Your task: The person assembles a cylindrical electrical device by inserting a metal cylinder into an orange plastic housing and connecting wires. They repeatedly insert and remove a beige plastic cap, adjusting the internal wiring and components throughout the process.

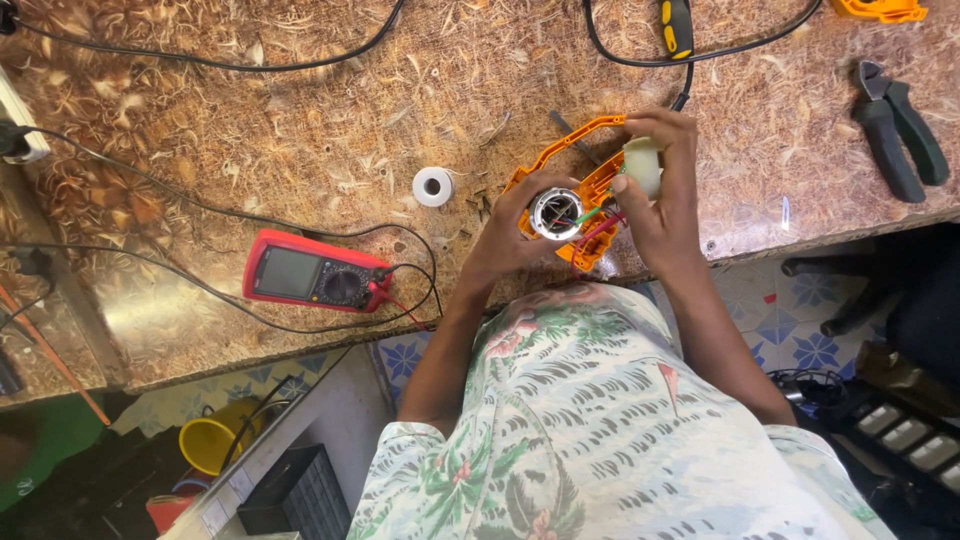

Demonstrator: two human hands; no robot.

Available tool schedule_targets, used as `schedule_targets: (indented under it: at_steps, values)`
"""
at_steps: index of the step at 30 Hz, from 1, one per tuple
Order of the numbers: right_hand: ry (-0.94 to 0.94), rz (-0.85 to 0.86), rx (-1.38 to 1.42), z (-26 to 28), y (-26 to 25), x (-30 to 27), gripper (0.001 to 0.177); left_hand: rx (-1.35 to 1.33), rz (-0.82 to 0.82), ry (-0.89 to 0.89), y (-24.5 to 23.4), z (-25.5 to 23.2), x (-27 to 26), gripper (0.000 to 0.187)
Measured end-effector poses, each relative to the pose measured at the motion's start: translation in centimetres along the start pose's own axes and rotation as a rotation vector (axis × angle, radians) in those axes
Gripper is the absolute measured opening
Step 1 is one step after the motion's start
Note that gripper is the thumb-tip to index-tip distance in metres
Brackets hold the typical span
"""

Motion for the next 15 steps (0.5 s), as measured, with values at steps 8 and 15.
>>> schedule_targets:
  at_steps: [8,15]
  values:
    - [-0.122,0.239,-0.021,2.0,3.0,-1.0,0.080,-0.093,-0.015,0.034,-0.6,0.3,0.2,0.063]
    - [-0.258,0.328,-0.149,3.7,4.2,-0.5,0.067,-0.205,-0.014,0.004,-0.4,1.1,-0.1,0.061]
Point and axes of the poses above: each hand's wrist, its own x-axis towards the middle knuckle, its own y-axis out of the palm, z = x × y, the point moved 8 cm from there along x, towards the middle knuckle
